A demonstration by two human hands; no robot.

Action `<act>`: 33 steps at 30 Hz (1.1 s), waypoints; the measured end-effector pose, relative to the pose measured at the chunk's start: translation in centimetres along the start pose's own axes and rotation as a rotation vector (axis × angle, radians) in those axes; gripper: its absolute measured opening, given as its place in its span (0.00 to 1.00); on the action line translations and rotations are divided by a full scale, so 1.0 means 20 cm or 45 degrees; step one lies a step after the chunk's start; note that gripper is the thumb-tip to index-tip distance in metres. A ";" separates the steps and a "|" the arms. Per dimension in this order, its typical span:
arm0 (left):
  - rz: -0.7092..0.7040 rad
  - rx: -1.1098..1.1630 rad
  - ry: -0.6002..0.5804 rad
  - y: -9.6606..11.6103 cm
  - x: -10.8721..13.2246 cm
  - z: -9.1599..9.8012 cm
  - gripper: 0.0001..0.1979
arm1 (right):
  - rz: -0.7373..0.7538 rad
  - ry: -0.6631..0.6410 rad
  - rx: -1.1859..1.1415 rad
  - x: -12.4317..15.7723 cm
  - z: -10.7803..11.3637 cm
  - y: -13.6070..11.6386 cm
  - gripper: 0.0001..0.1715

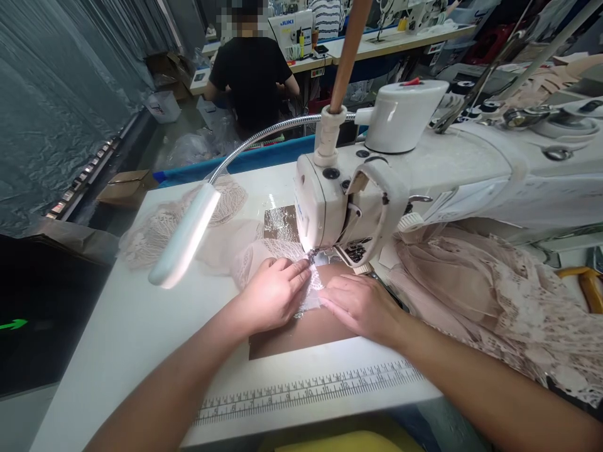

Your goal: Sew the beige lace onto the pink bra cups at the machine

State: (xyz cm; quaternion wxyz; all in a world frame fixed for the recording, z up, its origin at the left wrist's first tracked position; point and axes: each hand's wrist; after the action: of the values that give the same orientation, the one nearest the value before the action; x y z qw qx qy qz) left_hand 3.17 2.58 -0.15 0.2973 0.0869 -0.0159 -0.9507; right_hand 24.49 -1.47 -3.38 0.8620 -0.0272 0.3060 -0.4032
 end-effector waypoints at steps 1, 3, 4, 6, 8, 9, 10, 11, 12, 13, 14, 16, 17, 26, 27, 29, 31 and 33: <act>0.002 0.003 -0.005 0.00 0.00 0.00 0.21 | 0.007 0.002 0.007 0.00 0.00 0.00 0.15; 0.004 0.001 -0.015 -0.01 0.00 0.00 0.22 | 0.018 0.007 0.024 -0.01 0.01 0.00 0.15; 0.004 0.001 -0.018 -0.01 0.00 -0.01 0.22 | 0.022 0.009 0.034 -0.01 0.01 -0.01 0.15; 0.002 0.003 -0.025 -0.02 0.00 -0.01 0.23 | 0.021 -0.006 0.052 -0.01 0.01 -0.01 0.15; 0.000 0.005 -0.028 -0.02 0.00 -0.01 0.24 | 0.010 -0.027 0.074 -0.01 0.01 -0.01 0.15; 0.001 0.004 -0.030 -0.02 0.00 -0.02 0.25 | 0.005 -0.029 0.087 -0.01 0.01 -0.01 0.15; 0.002 -0.002 -0.030 -0.03 0.00 -0.02 0.25 | 0.001 -0.028 0.099 -0.01 0.01 -0.01 0.15; 0.004 -0.011 -0.027 -0.03 0.00 -0.02 0.25 | -0.002 -0.021 0.109 -0.01 0.00 -0.01 0.16; 0.006 -0.024 -0.019 -0.04 0.00 -0.02 0.25 | -0.005 -0.017 0.115 -0.01 0.00 0.00 0.16; 0.007 -0.036 -0.011 -0.04 0.00 -0.03 0.25 | -0.011 -0.017 0.118 -0.01 -0.01 0.00 0.16; 0.007 -0.047 0.001 -0.05 0.00 -0.03 0.25 | -0.019 -0.023 0.117 -0.01 -0.01 0.00 0.16; 0.010 -0.064 0.029 -0.06 0.00 -0.04 0.25 | -0.045 -0.046 0.112 -0.02 -0.02 0.01 0.16; 0.015 -0.071 0.043 -0.07 0.00 -0.05 0.25 | -0.059 -0.060 0.111 -0.02 -0.02 0.01 0.16; 0.101 -0.117 0.143 -0.10 -0.01 -0.08 0.21 | -0.155 -0.171 0.139 -0.06 -0.01 -0.01 0.16; 0.110 -0.120 0.145 -0.10 -0.01 -0.08 0.21 | -0.156 -0.174 0.141 -0.06 -0.01 -0.02 0.16; 0.131 -0.122 0.152 -0.10 -0.01 -0.09 0.21 | -0.153 -0.187 0.140 -0.06 -0.01 -0.02 0.16; 0.154 -0.116 0.174 -0.11 -0.01 -0.09 0.20 | -0.155 -0.197 0.134 -0.06 0.00 -0.02 0.17; 0.177 -0.100 0.201 -0.11 0.00 -0.10 0.20 | -0.157 -0.199 0.119 -0.06 0.00 -0.01 0.17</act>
State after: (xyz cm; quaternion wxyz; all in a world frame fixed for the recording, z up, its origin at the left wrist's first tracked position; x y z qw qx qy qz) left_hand 2.28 4.50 -2.28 0.3659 0.1485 0.0388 -0.9179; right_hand 23.70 -0.70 -2.78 0.8571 -0.0373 0.2165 -0.4659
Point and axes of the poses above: each hand's wrist, its own x-axis away from the middle knuckle, its own z-axis out of the back of the hand, y = z × x, and after that the axes turned 7 degrees about y, right-handed
